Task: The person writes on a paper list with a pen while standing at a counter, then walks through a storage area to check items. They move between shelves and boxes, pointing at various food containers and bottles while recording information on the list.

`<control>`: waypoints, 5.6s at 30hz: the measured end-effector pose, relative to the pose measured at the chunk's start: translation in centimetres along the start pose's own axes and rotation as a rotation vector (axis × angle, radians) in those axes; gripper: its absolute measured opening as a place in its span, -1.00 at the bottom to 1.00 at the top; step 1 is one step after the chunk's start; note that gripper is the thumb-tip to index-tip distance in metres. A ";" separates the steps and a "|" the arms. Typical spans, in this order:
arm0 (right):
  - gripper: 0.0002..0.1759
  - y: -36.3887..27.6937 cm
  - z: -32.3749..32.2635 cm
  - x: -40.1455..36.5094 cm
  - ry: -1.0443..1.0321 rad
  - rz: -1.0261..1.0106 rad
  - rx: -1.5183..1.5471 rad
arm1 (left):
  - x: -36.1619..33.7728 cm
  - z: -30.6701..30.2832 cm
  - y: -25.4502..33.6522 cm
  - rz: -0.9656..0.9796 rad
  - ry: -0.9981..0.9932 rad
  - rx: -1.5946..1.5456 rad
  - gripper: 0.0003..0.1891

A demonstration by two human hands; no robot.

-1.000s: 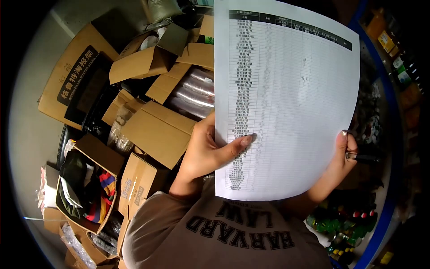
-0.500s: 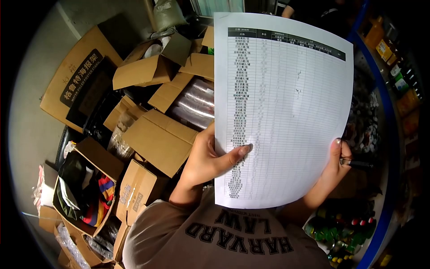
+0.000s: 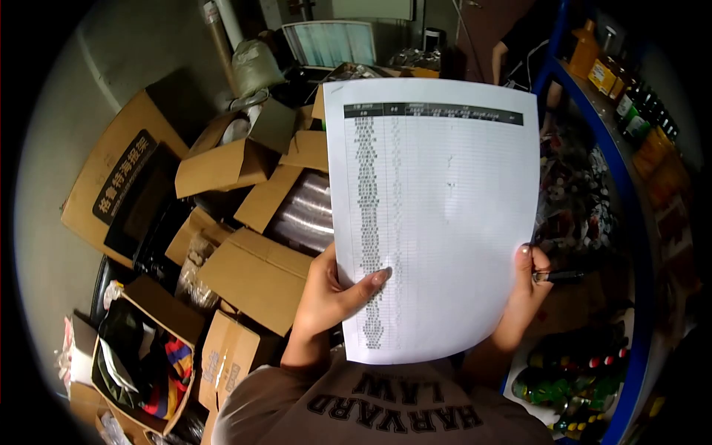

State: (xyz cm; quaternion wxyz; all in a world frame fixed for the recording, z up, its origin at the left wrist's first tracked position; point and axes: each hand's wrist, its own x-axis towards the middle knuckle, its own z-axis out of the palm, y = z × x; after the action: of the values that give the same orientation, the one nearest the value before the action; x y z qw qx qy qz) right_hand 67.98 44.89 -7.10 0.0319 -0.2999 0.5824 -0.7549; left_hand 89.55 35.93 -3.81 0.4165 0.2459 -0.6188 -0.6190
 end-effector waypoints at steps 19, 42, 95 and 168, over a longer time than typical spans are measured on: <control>-0.73 0.2 -2.5 0.2 0.083 0.000 -0.034 | 1.3 1.4 -1.0 -0.048 -0.079 0.095 -0.83; -0.70 0.5 -1.8 -0.2 0.100 0.006 0.037 | 0.3 1.2 -0.9 -0.047 0.004 0.052 -0.84; -0.73 1.1 -0.3 -0.3 0.106 0.114 0.189 | -1.2 0.8 -0.5 -0.007 0.149 0.028 -0.73; -0.72 5.3 49.1 7.9 -1.751 -0.123 1.599 | -0.9 -3.9 -9.6 -0.242 2.523 0.527 -0.66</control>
State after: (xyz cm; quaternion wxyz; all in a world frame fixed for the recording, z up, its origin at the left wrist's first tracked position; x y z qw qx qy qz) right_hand 83.96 -2.14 -1.66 0.5612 -0.6366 -0.2895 -0.4427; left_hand 91.18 33.39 -13.77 0.5901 0.7846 0.1226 0.1454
